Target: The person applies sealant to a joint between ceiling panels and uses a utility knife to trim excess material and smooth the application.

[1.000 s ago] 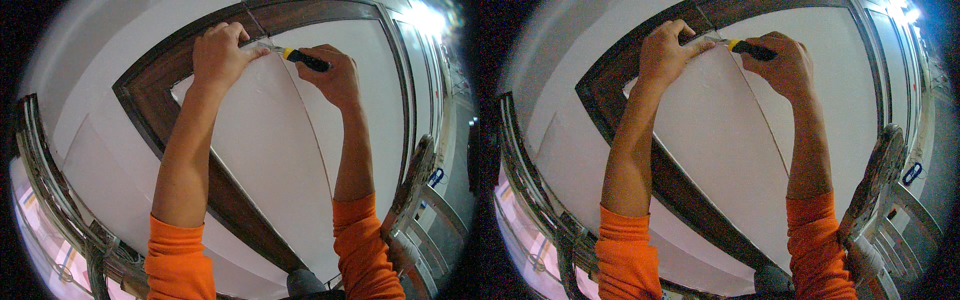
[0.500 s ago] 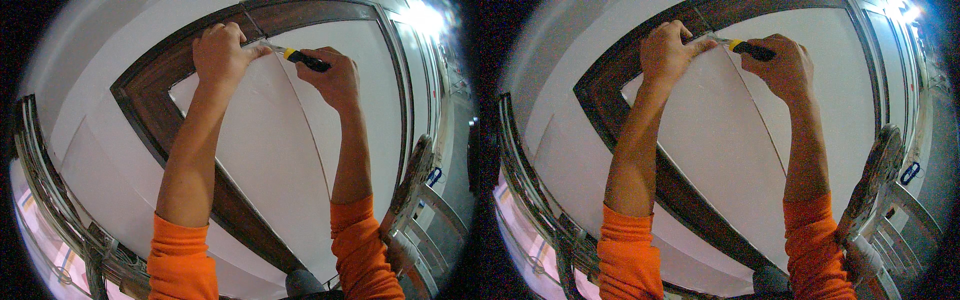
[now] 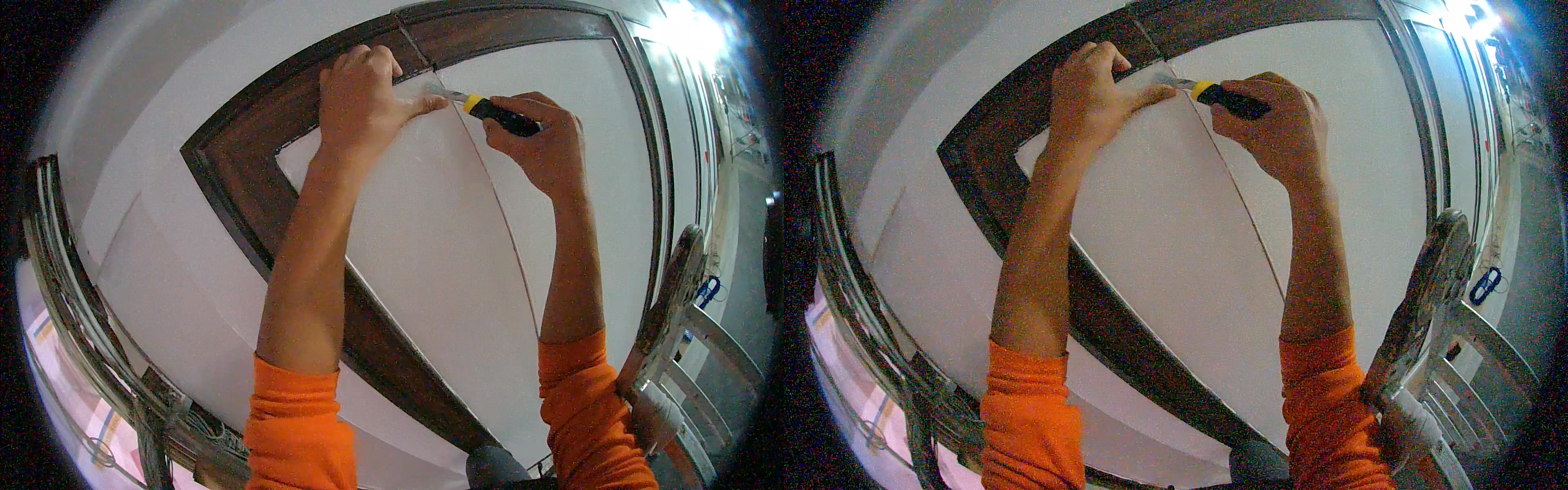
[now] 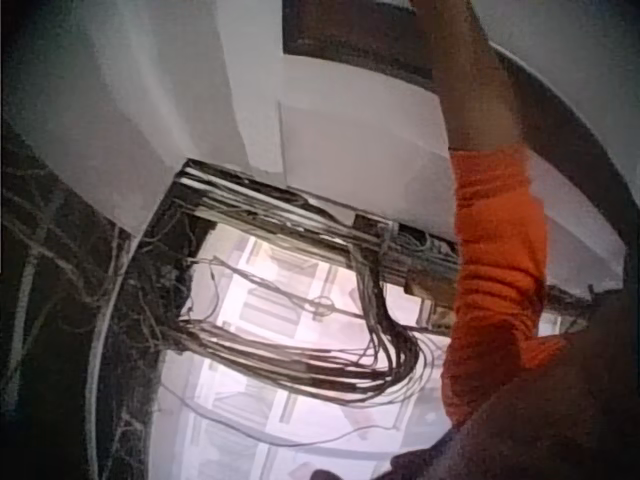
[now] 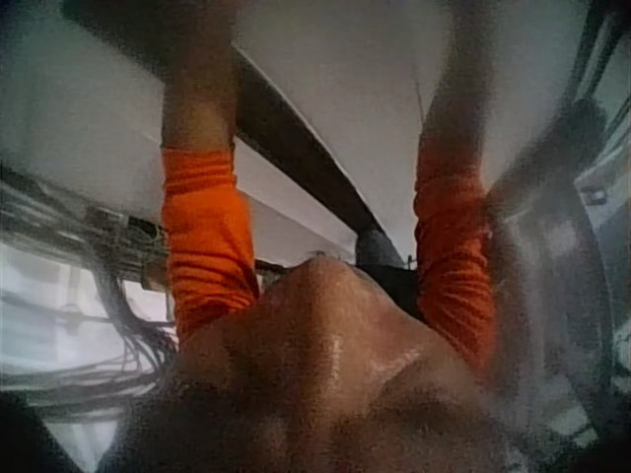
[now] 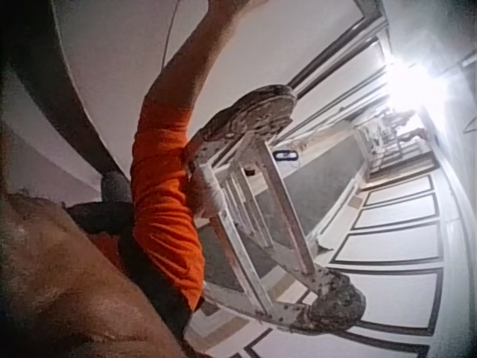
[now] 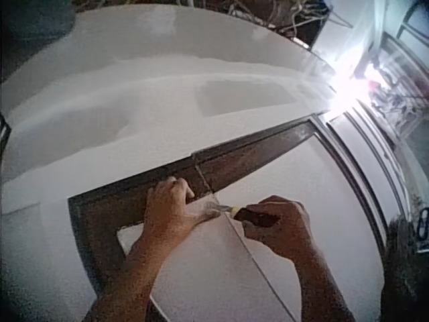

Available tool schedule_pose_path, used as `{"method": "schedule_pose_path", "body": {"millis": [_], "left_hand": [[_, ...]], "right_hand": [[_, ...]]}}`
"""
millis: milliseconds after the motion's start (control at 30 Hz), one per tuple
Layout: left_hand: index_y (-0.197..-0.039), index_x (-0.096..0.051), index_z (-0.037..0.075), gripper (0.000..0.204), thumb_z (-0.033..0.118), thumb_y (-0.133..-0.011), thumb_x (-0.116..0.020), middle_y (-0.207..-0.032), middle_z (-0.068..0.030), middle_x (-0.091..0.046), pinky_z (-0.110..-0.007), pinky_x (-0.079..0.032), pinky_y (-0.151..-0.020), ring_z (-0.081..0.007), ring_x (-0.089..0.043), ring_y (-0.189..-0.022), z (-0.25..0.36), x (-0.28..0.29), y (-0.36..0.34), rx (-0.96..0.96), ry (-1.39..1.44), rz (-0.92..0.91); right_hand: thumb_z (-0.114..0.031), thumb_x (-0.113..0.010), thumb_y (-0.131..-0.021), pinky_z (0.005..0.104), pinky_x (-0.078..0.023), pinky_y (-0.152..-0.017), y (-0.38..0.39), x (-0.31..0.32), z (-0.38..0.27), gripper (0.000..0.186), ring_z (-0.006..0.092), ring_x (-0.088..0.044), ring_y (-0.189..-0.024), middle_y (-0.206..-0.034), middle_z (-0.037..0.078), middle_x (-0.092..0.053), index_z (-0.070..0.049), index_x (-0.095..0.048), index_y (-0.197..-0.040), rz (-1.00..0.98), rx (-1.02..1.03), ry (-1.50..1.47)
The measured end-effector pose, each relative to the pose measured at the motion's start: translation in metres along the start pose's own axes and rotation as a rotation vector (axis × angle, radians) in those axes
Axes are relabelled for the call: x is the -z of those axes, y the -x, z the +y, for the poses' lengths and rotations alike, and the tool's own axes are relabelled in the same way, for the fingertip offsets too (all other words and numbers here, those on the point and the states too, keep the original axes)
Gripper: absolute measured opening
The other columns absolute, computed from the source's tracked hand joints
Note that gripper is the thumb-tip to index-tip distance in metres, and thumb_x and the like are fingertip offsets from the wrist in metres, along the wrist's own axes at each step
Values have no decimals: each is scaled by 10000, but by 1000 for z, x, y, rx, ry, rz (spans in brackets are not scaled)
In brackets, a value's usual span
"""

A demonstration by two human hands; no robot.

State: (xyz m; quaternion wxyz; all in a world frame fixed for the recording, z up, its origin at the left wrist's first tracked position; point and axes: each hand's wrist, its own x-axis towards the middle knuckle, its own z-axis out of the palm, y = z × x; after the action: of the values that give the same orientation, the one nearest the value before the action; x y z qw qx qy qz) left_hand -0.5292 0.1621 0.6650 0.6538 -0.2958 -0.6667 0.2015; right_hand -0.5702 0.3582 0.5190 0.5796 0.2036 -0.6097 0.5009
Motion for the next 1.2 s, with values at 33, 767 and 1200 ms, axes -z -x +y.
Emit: {"method": "schedule_pose_path", "body": {"millis": [33,767,1200], "left_hand": [[-882,-657,27,718,677,-663,-865,-905,-158,-656,-459,-535,-783,-355,-665,-865,-5,3,0,-16,53,-34],[-841,-695,81,630,651,-629,-862,-858,-89,-671,-488,-511,-782,-316,-681,-863,5,-6,-6,117,-33,-48],[-909,-683,64,600,588,-692,-878,-901,-150,-699,-459,-549,-807,-359,-688,-880,0,4,0,-4,50,60]], "right_hand": [[-331,-853,-786,367,-582,-855,-1,-3,0,358,246,-746,-936,-1044,67,-773,-141,-812,-1086,6,13,-13],[-410,-835,-769,391,-573,-883,-7,0,5,397,282,-744,-965,-1068,67,-772,-183,-817,-1094,-18,-69,-35],[-277,-809,-901,323,-583,-765,11,0,-11,302,182,-745,-861,-982,98,-786,-89,-798,-1137,3,-163,-188]]}}
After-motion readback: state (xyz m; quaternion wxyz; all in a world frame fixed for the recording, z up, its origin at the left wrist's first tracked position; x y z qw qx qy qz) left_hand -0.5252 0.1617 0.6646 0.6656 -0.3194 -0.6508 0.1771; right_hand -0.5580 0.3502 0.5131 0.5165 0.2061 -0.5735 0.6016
